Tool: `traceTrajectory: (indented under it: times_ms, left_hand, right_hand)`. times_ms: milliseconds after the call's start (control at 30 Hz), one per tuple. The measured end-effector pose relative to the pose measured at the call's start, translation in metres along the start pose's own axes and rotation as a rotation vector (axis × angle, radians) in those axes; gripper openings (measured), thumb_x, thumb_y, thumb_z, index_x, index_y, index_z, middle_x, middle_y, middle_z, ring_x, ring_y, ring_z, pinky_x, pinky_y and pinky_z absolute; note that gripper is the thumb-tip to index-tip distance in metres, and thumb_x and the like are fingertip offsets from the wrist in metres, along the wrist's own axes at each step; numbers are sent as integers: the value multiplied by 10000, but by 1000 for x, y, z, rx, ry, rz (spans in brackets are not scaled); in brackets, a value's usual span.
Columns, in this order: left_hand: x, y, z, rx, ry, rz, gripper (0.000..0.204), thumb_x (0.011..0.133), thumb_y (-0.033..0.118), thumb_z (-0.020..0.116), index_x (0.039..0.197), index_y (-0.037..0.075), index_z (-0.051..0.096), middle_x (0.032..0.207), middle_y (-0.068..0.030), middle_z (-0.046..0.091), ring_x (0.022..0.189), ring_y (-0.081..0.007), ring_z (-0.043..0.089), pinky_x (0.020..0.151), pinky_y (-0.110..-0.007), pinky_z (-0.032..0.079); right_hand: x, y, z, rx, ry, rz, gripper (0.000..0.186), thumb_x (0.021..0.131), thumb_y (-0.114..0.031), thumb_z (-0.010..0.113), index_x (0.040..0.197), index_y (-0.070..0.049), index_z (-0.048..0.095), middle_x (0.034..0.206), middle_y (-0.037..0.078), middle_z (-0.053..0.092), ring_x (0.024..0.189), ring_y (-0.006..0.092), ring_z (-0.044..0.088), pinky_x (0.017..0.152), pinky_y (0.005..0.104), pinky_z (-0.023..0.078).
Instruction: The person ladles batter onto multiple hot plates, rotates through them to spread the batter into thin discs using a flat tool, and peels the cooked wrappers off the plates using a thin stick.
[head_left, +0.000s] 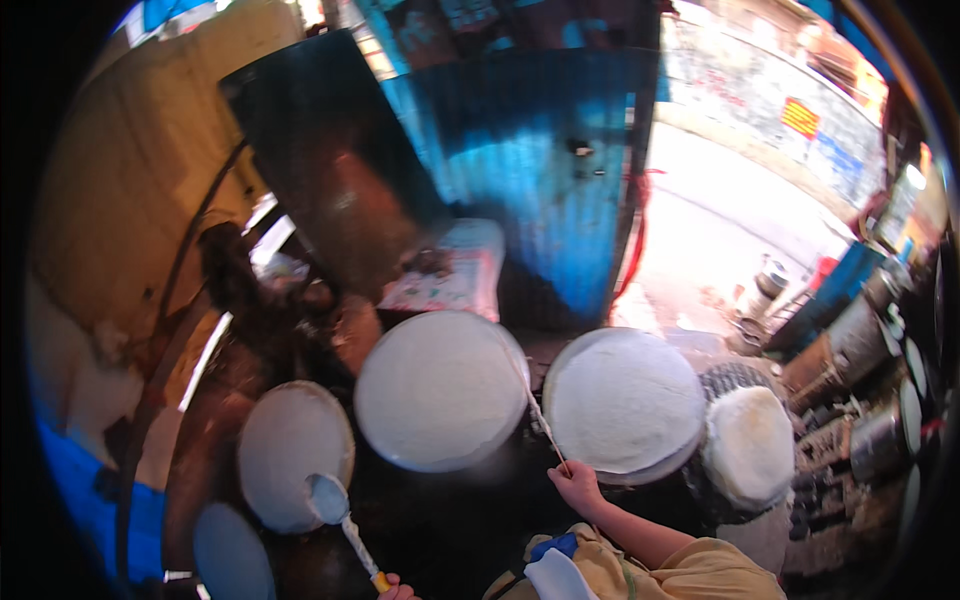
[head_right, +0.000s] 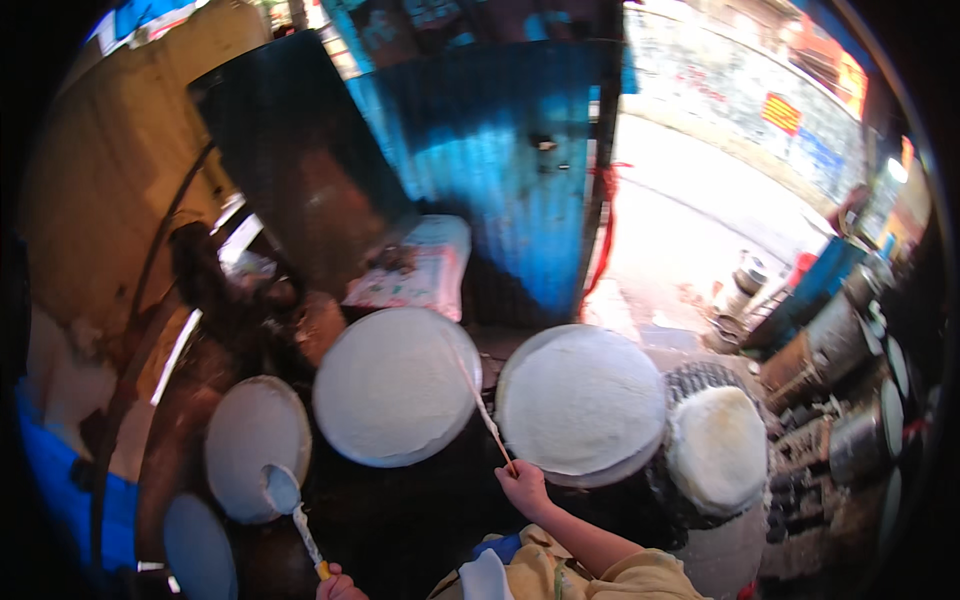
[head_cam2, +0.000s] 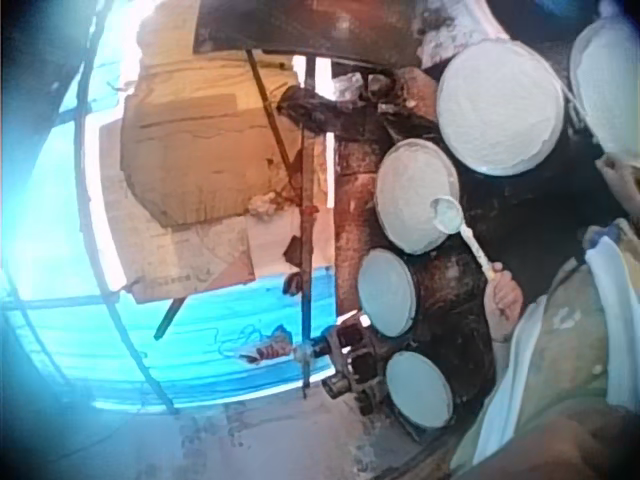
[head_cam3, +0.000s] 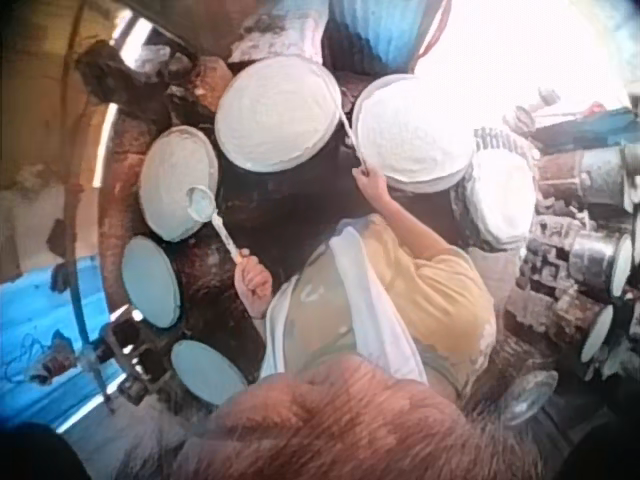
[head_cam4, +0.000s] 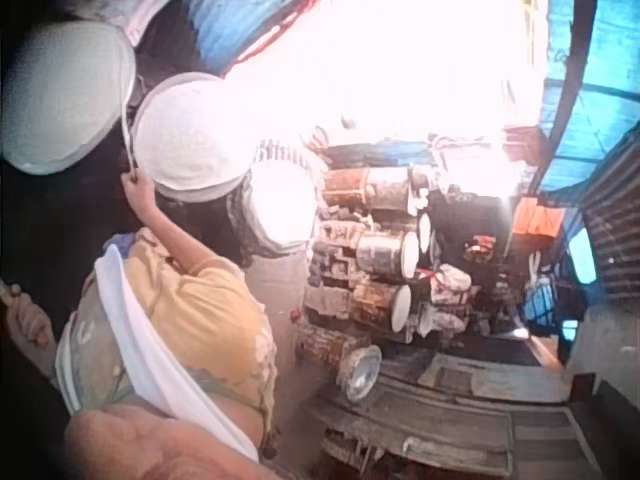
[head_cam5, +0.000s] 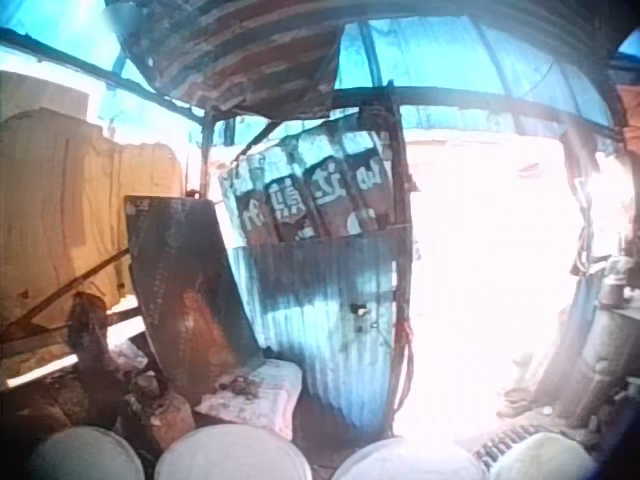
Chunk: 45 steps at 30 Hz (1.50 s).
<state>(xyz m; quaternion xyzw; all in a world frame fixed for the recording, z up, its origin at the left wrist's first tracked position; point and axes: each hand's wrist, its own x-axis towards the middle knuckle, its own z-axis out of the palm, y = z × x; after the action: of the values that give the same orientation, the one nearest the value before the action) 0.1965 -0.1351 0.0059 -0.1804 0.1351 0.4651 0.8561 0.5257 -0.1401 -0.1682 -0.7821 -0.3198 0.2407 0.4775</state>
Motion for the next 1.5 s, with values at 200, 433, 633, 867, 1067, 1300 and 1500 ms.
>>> traceTrajectory:
  times_ms: [200, 433, 633, 867, 1067, 1300, 1500]
  left_hand:
    - [10, 2, -28, -18, -26, -77, 148, 938, 90, 367, 992, -11, 463, 583, 9, 328, 464, -72, 344, 420, -201, 350]
    - [19, -18, -27, 3, 58, -125, 157, 946, 99, 362, 966, -17, 466, 572, 9, 323, 433, -69, 324, 398, -197, 330]
    - [31, -62, -13, 75, -16, -186, 164, 946, 98, 366, 991, -26, 463, 571, 10, 315, 413, -68, 308, 386, -193, 311]
    - [65, -112, -17, 42, 33, -193, 128, 909, 66, 383, 957, -15, 469, 554, 26, 355, 401, -42, 360, 381, -170, 361]
    - [59, -139, -23, 39, 31, -48, 143, 921, 76, 371, 1000, -8, 457, 565, 16, 370, 416, -33, 373, 390, -153, 364]
    - [41, -139, -46, -60, -30, 52, 153, 920, 69, 383, 994, -19, 484, 569, 22, 384, 421, -27, 380, 394, -148, 368]
    - [9, -118, -69, -100, -17, 154, 160, 920, 72, 398, 992, -10, 515, 563, 28, 389, 419, -33, 373, 394, -153, 363]
  right_hand:
    - [-36, 42, -80, 447, 304, 545, 168, 849, -194, 569, 737, -72, 538, 497, -37, 383, 363, 69, 354, 326, 231, 272]
    - [-27, 62, -155, 996, 574, 724, 129, 879, -194, 485, 797, -99, 457, 485, -35, 255, 342, 92, 249, 336, 248, 197]
    - [11, 67, -174, 1174, 257, 668, 62, 785, -45, 464, 773, -104, 451, 490, -36, 238, 359, 100, 227, 339, 250, 194]
    - [23, 111, -186, 138, 189, 28, 670, 710, -40, 618, 1341, -117, 408, 600, 51, 550, 444, 175, 504, 456, 271, 405]
    - [48, 38, -191, -537, 36, -484, 667, 674, -130, 681, 1297, -106, 443, 742, 122, 600, 647, 294, 599, 569, 380, 469]
    - [56, 3, -190, -950, -547, -705, 165, 790, -152, 521, 942, -93, 499, 818, 118, 587, 802, 305, 608, 678, 424, 477]
    - [62, -2, -162, -1061, -589, -862, 68, 743, -138, 538, 736, -92, 587, 806, 73, 557, 819, 274, 576, 627, 388, 489]
